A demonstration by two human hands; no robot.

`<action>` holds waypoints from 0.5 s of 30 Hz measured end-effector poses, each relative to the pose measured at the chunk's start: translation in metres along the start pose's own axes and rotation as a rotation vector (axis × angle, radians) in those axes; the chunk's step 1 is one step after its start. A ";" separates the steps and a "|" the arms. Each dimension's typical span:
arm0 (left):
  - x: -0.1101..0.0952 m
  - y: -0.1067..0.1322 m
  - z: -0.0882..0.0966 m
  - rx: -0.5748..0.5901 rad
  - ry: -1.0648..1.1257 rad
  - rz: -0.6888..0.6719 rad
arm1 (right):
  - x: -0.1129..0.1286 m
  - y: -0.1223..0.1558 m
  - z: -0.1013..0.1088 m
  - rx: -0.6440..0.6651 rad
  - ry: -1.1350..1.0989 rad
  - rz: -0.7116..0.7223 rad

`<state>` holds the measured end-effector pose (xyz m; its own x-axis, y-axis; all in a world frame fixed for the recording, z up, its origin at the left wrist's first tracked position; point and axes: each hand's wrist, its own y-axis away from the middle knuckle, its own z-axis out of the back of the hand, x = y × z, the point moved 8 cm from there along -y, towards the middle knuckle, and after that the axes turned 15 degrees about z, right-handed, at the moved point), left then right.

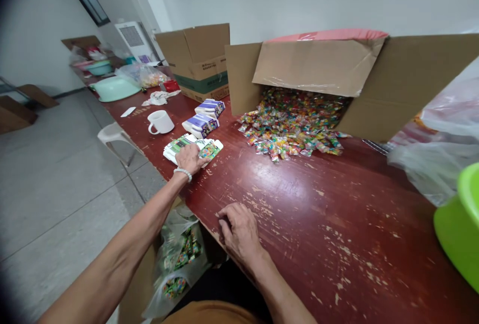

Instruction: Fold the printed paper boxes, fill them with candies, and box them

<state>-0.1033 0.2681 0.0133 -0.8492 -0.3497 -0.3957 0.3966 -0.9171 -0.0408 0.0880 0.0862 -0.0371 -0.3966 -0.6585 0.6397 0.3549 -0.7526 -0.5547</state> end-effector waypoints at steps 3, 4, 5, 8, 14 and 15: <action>-0.001 0.027 0.002 0.101 0.184 -0.007 | -0.018 0.004 0.009 -0.166 -0.133 -0.158; 0.001 0.042 0.000 0.144 0.249 -0.013 | -0.028 0.008 0.014 -0.269 -0.204 -0.250; 0.004 0.061 -0.001 0.190 0.311 -0.020 | -0.037 0.012 0.019 -0.376 -0.285 -0.338; 0.017 0.125 -0.011 0.394 0.483 -0.030 | -0.046 0.014 0.020 -0.513 -0.605 -0.465; 0.010 0.230 -0.031 1.449 1.090 0.102 | -0.008 -0.002 0.014 -0.350 -0.799 -0.441; 0.007 0.235 -0.030 1.534 1.126 0.091 | -0.002 -0.003 0.013 -0.327 -0.795 -0.433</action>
<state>-0.0055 0.0556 -0.0265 -0.0071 -0.7104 -0.7038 -0.7228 -0.4827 0.4945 0.0993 0.0896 -0.0298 0.2947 -0.2160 0.9309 0.0115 -0.9733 -0.2295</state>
